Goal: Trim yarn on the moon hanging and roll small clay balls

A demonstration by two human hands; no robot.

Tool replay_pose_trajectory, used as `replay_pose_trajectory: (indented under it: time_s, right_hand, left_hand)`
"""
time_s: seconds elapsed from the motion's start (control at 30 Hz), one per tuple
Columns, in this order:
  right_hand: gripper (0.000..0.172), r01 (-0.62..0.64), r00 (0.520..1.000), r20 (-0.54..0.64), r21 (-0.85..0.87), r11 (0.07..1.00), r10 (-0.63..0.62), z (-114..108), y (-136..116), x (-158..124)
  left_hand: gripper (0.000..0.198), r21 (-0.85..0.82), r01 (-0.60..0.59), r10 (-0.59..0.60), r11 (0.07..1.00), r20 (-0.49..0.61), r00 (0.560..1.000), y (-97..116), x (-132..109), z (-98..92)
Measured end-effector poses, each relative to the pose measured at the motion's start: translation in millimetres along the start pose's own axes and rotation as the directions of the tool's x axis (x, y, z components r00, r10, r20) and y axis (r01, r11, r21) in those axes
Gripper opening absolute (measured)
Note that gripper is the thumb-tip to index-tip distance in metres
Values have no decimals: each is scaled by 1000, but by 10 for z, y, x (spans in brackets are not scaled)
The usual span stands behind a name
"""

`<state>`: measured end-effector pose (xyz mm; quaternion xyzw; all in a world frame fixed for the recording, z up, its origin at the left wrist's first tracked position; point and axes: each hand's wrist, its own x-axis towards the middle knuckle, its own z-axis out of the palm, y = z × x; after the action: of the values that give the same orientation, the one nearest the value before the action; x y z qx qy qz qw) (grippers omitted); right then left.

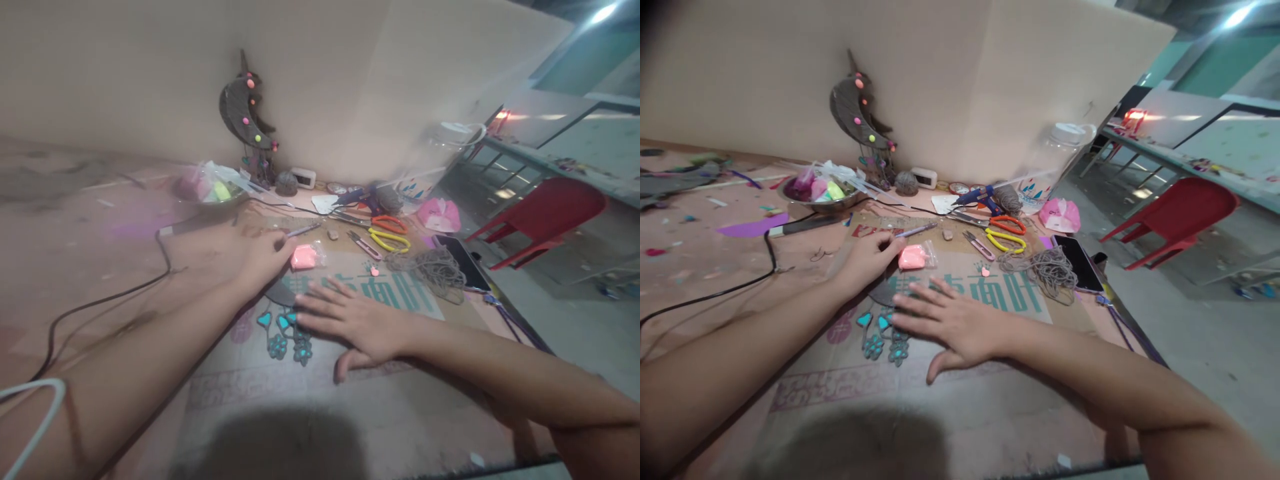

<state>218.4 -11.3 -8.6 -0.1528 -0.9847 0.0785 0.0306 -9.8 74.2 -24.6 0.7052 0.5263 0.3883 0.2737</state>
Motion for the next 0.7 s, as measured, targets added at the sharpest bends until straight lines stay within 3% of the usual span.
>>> replay_pose_trajectory:
  time_s: [0.1, 0.23, 0.37, 0.5, 0.6, 0.7]
  right_hand:
    - [81, 122, 992, -12, -37, 992, -123, 23, -163, 228]
    - [80, 98, 994, -41, -63, 993, -100, 17, 40, 545]
    - [86, -27, 999, -46, 8, 1000, 27, -9, 303, 288]
    - [87, -70, 998, 4, 49, 996, 70, 10, 133, -62]
    - [83, 12, 1000, 0, 43, 999, -12, 47, -88, 55]
    - [80, 91, 995, -30, 13, 996, -90, 65, -85, 366]
  left_hand:
    - [36, -1, 10, -10, 1000, -4, 1000, 11, -7, -4]
    - [35, 5, 33, -33, 999, -10, 999, 11, -11, -35]
    - [37, -4, 30, -30, 1000, -12, 999, 11, -6, -38]
    - [37, -12, 24, -24, 1000, -8, 1000, 17, 1, -12]
    - [36, -10, 26, -26, 1000, -4, 1000, 26, -3, -10]
    - [35, -2, 36, -36, 999, -4, 999, 31, -11, -29]
